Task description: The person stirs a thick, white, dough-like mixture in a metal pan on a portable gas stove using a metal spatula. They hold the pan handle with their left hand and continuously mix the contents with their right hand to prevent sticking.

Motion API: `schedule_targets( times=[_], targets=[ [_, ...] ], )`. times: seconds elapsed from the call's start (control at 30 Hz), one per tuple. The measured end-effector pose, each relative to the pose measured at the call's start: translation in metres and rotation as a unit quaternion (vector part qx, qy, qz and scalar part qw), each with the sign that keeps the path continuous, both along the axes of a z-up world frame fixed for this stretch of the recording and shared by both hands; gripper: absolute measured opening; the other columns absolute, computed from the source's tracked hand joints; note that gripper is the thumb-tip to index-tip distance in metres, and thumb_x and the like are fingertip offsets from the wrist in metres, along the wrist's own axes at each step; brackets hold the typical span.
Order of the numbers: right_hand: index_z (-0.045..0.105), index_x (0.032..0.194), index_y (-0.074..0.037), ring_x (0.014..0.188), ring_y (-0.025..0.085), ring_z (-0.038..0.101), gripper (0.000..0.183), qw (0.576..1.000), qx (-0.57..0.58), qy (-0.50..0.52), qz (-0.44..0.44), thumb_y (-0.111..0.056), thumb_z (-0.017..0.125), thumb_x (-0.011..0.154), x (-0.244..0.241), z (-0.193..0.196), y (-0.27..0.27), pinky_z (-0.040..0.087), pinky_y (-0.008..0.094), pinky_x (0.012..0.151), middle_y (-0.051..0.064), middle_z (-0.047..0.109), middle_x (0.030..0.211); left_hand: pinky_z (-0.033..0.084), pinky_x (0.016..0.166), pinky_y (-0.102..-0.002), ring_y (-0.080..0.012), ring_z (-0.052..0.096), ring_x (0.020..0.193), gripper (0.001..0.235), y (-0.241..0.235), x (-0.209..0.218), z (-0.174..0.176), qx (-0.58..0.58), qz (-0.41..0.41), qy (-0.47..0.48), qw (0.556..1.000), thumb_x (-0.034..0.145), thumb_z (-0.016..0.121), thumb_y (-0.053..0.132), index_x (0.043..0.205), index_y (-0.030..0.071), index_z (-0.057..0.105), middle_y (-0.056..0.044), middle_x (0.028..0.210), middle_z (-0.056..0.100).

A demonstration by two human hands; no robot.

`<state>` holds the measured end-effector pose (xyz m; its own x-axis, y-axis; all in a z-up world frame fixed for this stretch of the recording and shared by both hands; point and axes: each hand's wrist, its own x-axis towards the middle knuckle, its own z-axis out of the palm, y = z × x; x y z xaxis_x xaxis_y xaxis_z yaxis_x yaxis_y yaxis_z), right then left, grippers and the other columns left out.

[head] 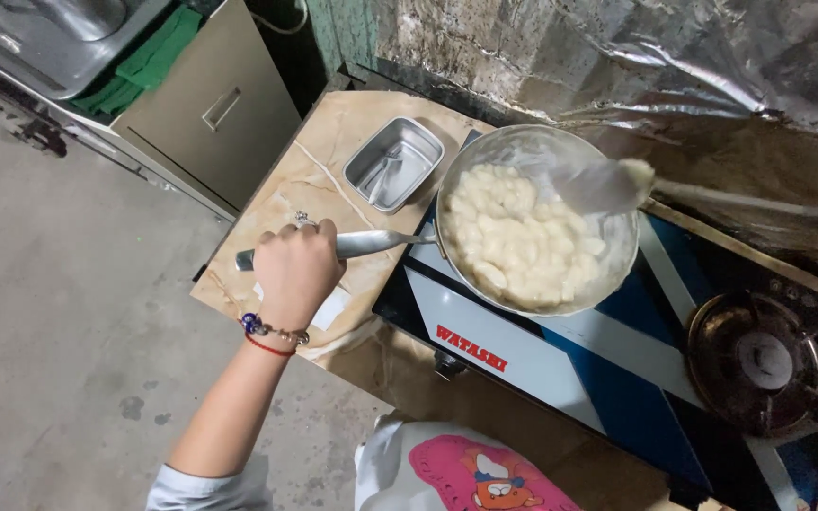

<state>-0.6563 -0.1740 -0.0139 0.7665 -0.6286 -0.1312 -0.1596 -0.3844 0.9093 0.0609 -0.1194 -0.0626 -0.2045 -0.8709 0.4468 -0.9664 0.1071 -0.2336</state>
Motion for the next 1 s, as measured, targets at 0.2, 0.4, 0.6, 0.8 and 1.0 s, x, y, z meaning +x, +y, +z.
schedule_targets(
  times=[0.2,0.4,0.6,0.8,1.0],
  targets=[
    [0.049,0.102,-0.007,0.064,0.017,0.042,0.058,0.961,0.060,-0.229,-0.143,-0.063,0.063,0.096,-0.040,-0.036,-0.103,0.038,0.035,0.071,0.006,0.043,0.074,0.035,0.045,-0.033,-0.0191,0.047,0.043,0.015,0.011,-0.004,-0.003,-0.008,0.018,-0.008,1.000,0.066,0.061,0.012,0.059,0.019,0.051,0.001,0.050,0.048],
    [0.035,0.063,-0.007,0.049,0.018,0.035,0.076,0.939,0.097,-0.304,-0.128,-0.063,0.074,0.098,0.035,-0.009,-0.163,0.027,0.033,0.059,0.005,0.030,0.055,0.034,0.043,-0.034,-0.0201,0.046,0.043,0.016,0.013,-0.009,-0.003,-0.015,0.024,-0.009,1.000,0.069,0.062,0.010,0.060,0.019,0.051,0.000,0.049,0.046],
    [0.070,0.124,-0.047,0.122,0.011,0.071,0.062,0.937,0.036,-0.068,-0.340,-0.081,0.023,0.103,0.177,0.038,-0.209,0.050,0.026,0.099,-0.017,0.076,0.126,0.039,0.045,-0.034,-0.0202,0.051,0.046,0.015,0.015,-0.010,-0.001,0.002,0.027,0.013,1.000,0.066,0.062,0.010,0.059,0.019,0.053,0.000,0.049,0.050],
    [0.074,0.110,-0.033,0.107,0.019,0.061,0.070,0.987,0.072,-0.139,-0.048,-0.086,0.033,0.091,0.243,0.034,-0.243,0.047,0.034,0.094,-0.010,0.068,0.105,0.042,0.047,-0.035,-0.0224,0.057,0.050,0.011,0.017,-0.008,0.001,0.021,0.034,0.011,0.999,0.067,0.063,0.013,0.062,0.020,0.056,0.000,0.053,0.055],
    [0.061,0.073,-0.018,0.079,0.020,0.053,0.083,0.943,0.070,-0.236,0.224,-0.098,0.043,0.089,0.288,0.098,-0.170,0.039,0.035,0.084,-0.004,0.052,0.079,0.043,0.046,-0.036,-0.0232,0.059,0.052,0.010,0.020,-0.009,0.007,0.009,0.030,0.002,1.000,0.066,0.063,0.012,0.063,0.019,0.057,-0.001,0.054,0.057]
  ],
)
